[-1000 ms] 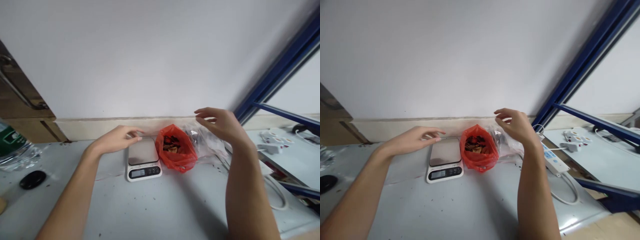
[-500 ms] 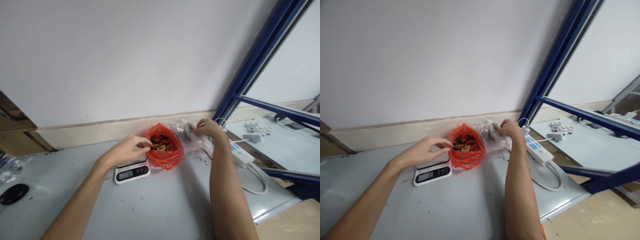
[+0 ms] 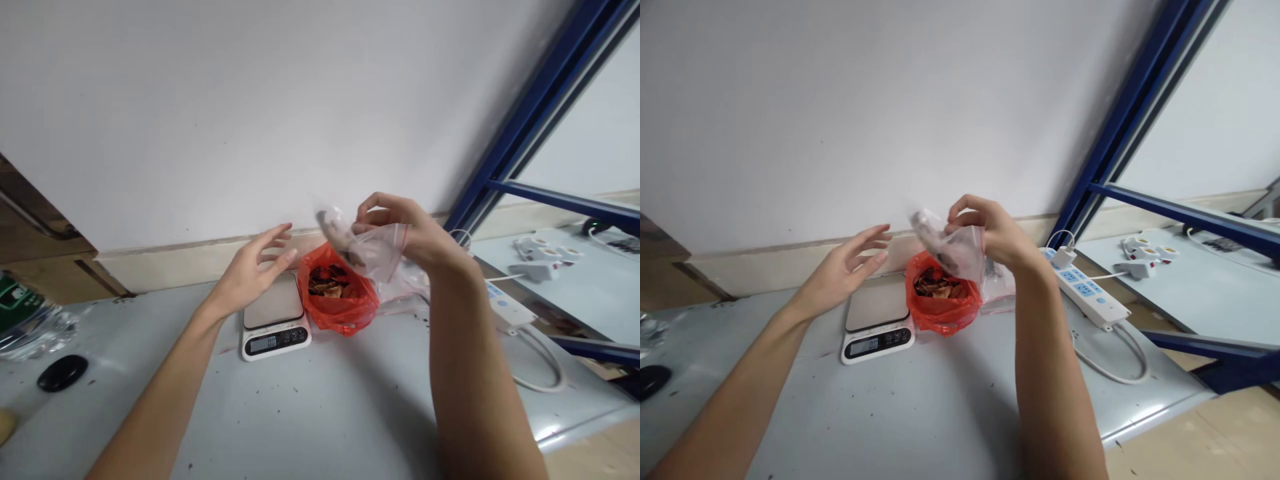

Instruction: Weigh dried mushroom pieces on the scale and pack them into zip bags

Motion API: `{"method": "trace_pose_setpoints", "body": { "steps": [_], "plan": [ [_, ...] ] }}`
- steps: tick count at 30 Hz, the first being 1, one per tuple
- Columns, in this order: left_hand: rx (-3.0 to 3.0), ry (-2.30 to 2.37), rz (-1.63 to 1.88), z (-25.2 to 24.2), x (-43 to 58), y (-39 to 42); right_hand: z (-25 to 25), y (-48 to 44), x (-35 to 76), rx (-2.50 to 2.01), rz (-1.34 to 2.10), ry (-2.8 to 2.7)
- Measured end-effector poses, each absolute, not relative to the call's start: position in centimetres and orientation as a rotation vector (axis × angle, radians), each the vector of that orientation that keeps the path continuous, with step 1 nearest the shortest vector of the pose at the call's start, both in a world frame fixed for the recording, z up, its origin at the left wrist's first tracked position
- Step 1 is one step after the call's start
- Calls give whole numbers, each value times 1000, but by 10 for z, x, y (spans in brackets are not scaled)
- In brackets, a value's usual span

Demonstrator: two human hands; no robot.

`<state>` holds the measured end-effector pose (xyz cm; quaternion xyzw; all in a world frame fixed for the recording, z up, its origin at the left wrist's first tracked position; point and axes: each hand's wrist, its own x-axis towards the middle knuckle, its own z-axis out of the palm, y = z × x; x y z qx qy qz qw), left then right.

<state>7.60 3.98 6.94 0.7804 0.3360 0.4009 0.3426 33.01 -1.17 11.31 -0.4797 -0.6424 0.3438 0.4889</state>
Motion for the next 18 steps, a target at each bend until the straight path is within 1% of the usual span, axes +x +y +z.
{"method": "trace_pose_setpoints", "body": {
  "steps": [3,6,9,13,18],
  "plan": [
    [1931,735,1056,74,71,38,113,-7,308,-1002,1108,-1662],
    [1869,665,1044,79,66,37,108,-2,298,-888,1268,-1691],
    [1839,717,1130,82,62,37,102,2,295,-889,1313,-1720],
    [1846,818,1233,83,56,42,95,7,299,-983,1246,-1636],
    [1838,1009,1364,86,42,49,94,7,309,-1020,1369,-1571]
  ]
}}
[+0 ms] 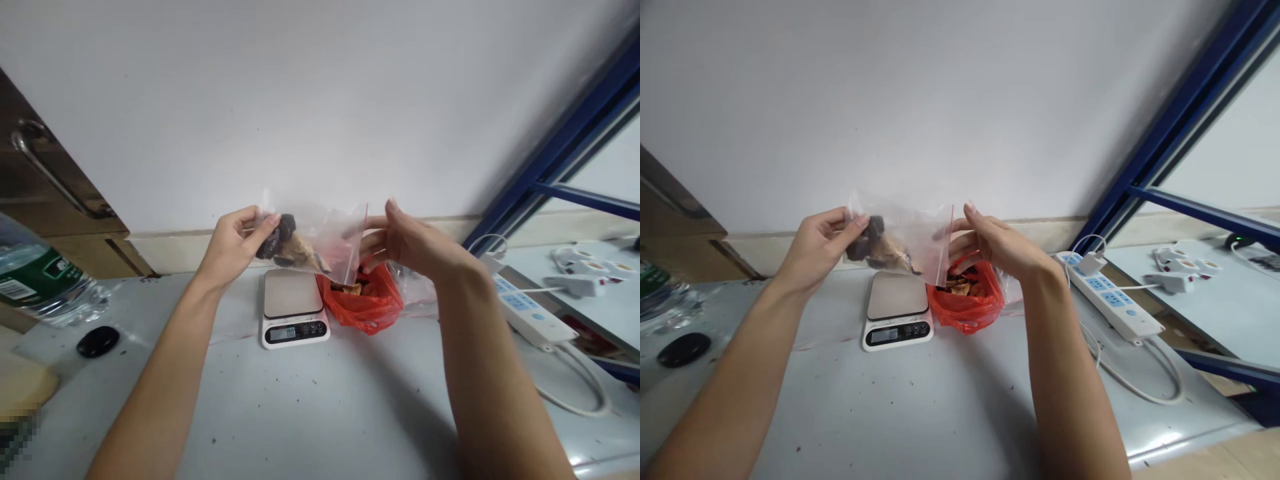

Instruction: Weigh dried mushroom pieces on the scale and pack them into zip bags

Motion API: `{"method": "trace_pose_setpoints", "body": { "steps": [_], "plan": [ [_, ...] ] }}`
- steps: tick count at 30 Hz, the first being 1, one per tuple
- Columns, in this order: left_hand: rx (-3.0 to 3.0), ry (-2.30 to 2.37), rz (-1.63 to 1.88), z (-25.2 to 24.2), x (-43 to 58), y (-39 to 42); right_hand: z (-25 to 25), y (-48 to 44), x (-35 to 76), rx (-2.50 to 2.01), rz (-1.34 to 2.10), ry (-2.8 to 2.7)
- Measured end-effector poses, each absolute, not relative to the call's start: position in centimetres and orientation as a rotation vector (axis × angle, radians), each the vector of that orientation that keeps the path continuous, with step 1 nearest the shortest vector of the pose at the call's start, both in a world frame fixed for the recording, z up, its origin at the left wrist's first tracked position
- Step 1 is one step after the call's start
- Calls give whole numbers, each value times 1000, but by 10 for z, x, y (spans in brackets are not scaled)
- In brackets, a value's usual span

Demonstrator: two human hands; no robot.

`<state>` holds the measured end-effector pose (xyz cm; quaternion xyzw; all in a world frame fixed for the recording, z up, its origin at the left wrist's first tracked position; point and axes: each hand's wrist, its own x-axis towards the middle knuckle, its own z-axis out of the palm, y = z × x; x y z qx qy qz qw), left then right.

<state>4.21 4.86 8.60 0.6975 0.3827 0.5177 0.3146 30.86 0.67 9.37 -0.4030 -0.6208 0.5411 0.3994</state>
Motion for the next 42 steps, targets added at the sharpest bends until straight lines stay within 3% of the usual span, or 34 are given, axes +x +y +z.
{"method": "trace_pose_setpoints", "body": {
  "steps": [6,14,18,26,42],
  "plan": [
    [1864,1116,1331,87,34,51,101,4,303,-1107,1128,-1714],
    [1889,1355,1177,78,33,59,88,13,291,-1193,1137,-1790],
    [2099,1476,1310,73,42,57,85,17,281,-1214,1152,-1846],
    [2269,986,717,78,59,39,77,25,265,-1165,1234,-1854],
    [2103,942,644,80,60,40,72,24,262,-1098,1276,-1809]
  ]
}}
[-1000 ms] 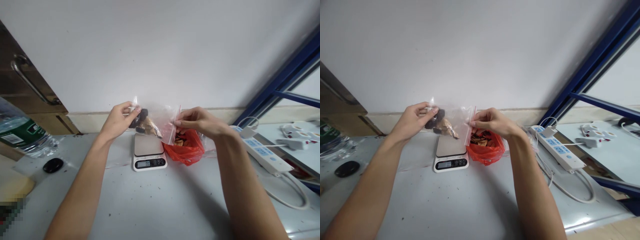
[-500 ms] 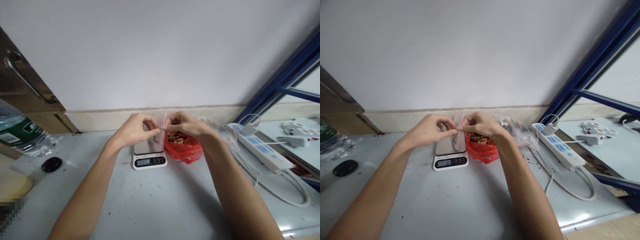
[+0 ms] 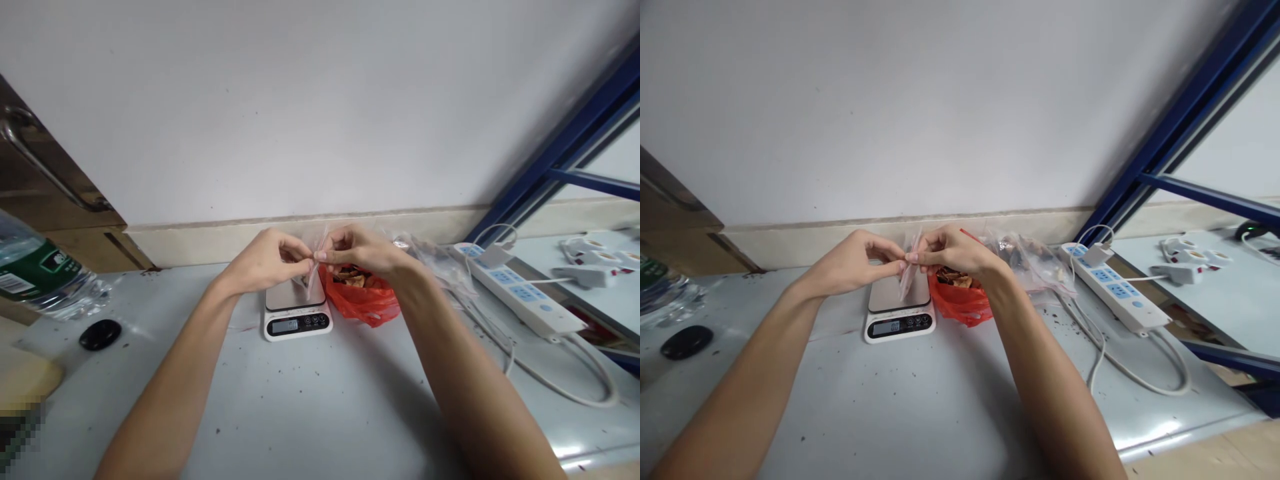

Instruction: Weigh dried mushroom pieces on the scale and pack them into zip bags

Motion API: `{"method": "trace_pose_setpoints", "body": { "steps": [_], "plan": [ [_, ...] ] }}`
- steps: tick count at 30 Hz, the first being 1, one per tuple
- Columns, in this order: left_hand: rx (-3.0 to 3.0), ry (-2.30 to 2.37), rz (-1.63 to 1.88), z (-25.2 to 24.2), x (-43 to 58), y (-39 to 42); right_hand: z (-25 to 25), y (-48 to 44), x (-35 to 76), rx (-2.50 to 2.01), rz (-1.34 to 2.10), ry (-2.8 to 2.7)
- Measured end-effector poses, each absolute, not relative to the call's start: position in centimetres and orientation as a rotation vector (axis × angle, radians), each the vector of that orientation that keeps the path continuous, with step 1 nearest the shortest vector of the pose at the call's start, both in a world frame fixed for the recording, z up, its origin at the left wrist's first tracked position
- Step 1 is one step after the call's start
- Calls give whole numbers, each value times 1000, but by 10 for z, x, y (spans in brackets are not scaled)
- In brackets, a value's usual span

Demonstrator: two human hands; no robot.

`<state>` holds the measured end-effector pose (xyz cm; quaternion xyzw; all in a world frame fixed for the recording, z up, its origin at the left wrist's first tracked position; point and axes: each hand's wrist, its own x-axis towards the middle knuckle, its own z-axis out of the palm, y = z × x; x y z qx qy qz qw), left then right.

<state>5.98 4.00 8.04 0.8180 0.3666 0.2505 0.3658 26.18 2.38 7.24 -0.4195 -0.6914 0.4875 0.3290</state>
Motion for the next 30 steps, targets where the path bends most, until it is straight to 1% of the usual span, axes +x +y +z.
{"method": "trace_pose_setpoints", "body": {
  "steps": [4,7,10,13,15,17,20,22,24,27,30],
  "plan": [
    [2137,1020,695,84,58,39,75,22,263,-1147,1255,-1839],
    [2069,1134,853,86,51,42,77,22,266,-1299,1142,-1849],
    [1955,1286,1054,87,43,47,78,22,265,-1490,783,-1733],
    [1936,1314,1106,84,47,46,79,19,256,-1385,458,-1670],
    [1983,1249,1096,82,57,41,80,16,249,-1345,376,-1721],
    [2053,1163,1092,81,68,34,80,12,244,-1419,381,-1826],
    [2151,1070,1096,79,77,26,80,9,246,-1599,527,-1959],
    [2179,1054,1119,78,78,27,82,8,252,-1715,619,-1998],
    [2147,1093,1203,74,75,33,86,7,261,-1762,633,-2020],
    [1952,1223,1303,65,69,48,93,5,276,-1626,626,-2053],
    [1641,1214,1116,58,66,57,96,5,289,-1473,680,-2091]
  ]
}}
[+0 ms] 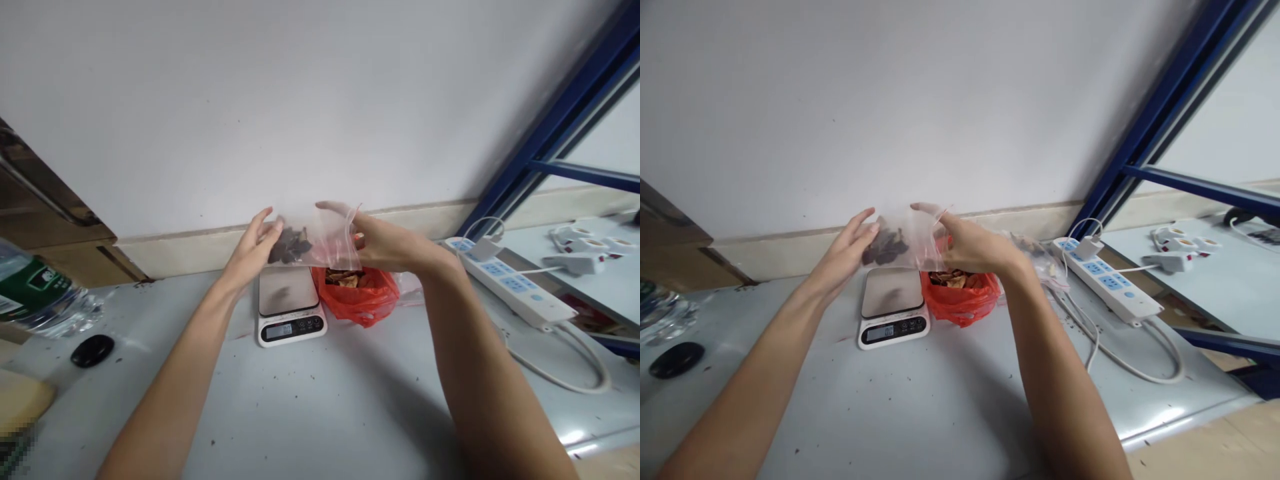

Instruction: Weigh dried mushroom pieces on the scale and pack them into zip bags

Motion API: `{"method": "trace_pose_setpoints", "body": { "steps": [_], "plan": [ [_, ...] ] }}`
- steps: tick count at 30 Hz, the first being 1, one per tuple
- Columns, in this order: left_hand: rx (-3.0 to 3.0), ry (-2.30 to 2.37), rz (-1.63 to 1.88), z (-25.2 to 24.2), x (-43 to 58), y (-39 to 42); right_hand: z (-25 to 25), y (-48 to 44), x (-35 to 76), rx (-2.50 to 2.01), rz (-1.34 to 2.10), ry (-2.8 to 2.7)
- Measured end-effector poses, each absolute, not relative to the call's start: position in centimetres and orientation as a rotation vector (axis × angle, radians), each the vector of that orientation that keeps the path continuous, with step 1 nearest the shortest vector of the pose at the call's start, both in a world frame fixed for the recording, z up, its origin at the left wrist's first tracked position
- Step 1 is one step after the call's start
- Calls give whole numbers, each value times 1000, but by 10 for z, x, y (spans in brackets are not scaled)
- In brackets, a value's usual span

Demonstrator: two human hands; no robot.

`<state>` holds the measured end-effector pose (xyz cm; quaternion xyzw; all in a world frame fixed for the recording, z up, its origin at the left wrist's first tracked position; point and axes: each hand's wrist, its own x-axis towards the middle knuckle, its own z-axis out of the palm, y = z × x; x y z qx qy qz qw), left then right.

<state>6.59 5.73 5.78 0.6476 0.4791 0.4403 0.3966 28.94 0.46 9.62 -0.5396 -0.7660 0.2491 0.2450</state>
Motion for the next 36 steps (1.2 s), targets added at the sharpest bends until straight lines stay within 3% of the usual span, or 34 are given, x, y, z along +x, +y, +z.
{"method": "trace_pose_setpoints", "body": {
  "steps": [7,14,22,36],
  "plan": [
    [1360,1112,1111,59,72,60,102,5,314,-1779,742,-2353],
    [1302,1092,1277,66,79,74,89,19,333,-1598,851,-2369],
    [1693,994,1128,85,110,82,59,42,331,-1609,960,-2264],
    [2261,975,967,111,136,70,86,23,345,-2178,660,-1998]
  ]
}}
